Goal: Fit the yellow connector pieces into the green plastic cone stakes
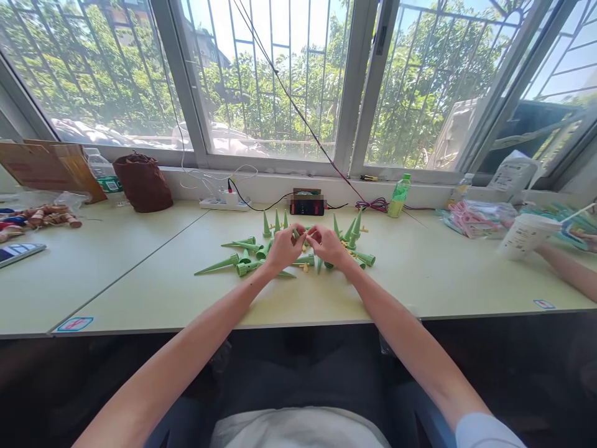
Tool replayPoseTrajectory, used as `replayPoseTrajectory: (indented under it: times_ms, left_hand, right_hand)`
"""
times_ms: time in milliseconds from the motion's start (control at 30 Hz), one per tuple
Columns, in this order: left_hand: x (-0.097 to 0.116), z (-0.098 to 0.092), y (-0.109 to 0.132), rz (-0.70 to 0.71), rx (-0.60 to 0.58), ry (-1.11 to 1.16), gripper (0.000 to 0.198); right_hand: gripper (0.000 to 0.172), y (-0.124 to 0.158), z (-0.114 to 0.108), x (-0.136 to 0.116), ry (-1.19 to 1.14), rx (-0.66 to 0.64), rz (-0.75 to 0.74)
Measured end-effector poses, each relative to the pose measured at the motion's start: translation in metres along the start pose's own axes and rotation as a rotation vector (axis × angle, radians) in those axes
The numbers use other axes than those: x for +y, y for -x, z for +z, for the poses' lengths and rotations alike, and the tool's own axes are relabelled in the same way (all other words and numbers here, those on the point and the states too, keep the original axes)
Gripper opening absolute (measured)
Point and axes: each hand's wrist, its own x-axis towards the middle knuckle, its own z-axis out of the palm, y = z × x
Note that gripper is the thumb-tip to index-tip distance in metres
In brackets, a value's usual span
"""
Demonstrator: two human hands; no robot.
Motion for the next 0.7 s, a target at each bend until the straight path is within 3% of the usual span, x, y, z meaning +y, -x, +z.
replayPoseTrajectory:
  times_ms: [133, 400, 700]
  left_hand:
    - [-0.0001, 0.0003, 0.0001, -0.003, -0.002, -0.011, 0.015]
    - [0.0002, 0.0000, 0.0013, 0.002, -0.036, -0.002, 0.017]
    - [0.0008, -0.0004, 0.0004, 0.003, -0.006, 0.008, 0.016]
  right_hand:
    - [0.007, -0.0003, 0.0000, 0.0006, -0.003, 0.001, -0.006]
    - [0.022, 0.0002, -0.0002, -0.0006, 0.080, -0.011, 0.011]
    - [0.007, 0.0006, -0.0005, -0.0021, -0.019, 0.019, -0.008]
